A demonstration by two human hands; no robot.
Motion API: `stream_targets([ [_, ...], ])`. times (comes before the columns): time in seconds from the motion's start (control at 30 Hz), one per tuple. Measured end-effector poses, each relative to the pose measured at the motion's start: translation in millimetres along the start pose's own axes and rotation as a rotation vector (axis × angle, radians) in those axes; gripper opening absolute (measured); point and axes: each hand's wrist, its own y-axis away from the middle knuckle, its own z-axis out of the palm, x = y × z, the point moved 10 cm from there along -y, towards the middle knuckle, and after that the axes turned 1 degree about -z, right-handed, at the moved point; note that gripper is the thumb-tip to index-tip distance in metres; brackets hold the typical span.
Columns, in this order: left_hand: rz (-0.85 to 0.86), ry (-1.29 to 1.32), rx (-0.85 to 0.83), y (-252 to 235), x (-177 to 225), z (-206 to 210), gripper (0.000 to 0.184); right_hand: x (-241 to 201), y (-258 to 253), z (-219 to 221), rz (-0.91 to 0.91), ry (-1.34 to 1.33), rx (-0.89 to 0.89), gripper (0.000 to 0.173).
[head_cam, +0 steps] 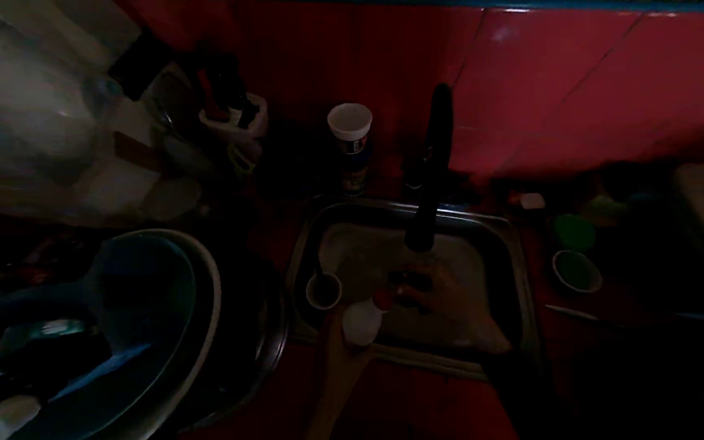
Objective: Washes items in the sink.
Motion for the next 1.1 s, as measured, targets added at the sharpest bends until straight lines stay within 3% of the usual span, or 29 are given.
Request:
stream_targets([
  [0.07,0.034,-0.070,-0.010,0.0,2.5,4.7,0.085,-14.9,8.7,17.5,-0.027,0.028,-0.007,0.042],
  [0.17,0.029,-0.071,-0.046,-1.7,1.9,9.7,0.086,-27.6,12.7,27.6,-0.130,0.102,0.009,0.032],
  [0.33,0.030,-0.040,-0.193,6.8,-4.0,13.9,0.085,-27.4,30.2,37.2,-0.409,0.015,-0.210,0.032],
  [0.43,0.022,-0.072,-0.246,10.1,-7.9,14.4,0.082,-21.5,38.6,40.6,-0.449,0.096,-0.273,0.030],
  [0.6,-0.016,-0.121,-0.275,10.5,-10.8,12.0,0.083,-38.8,61.5,29.6,-0.538,0.428,-0.064,0.024],
  [0.67,-0.019,-0.115,-0.245,6.0,-10.9,4.9,0.083,-37.8,70.5,13.9,-0.489,0.372,0.014,0.025],
  [0.73,-0.029,-0.147,-0.218,-0.4,-9.4,-4.1,0.083,-19.1,74.2,13.1,-0.341,0.332,-0.030,0.029],
  [0.83,-0.070,-0.239,-0.227,-9.8,-6.7,-10.5,0.084,35.0,76.8,53.5,-0.134,0.391,-0.182,0.030],
  [0.93,-0.073,-0.271,-0.226,-20.1,-7.6,-9.4,0.089,75.2,88.4,108.6,-0.100,0.464,-0.258,0.026],
  [1.1,-0.054,-0.284,-0.227,-23.8,-8.2,-6.3,0.089,101.9,92.7,148.7,-0.012,0.613,-0.178,0.028],
])
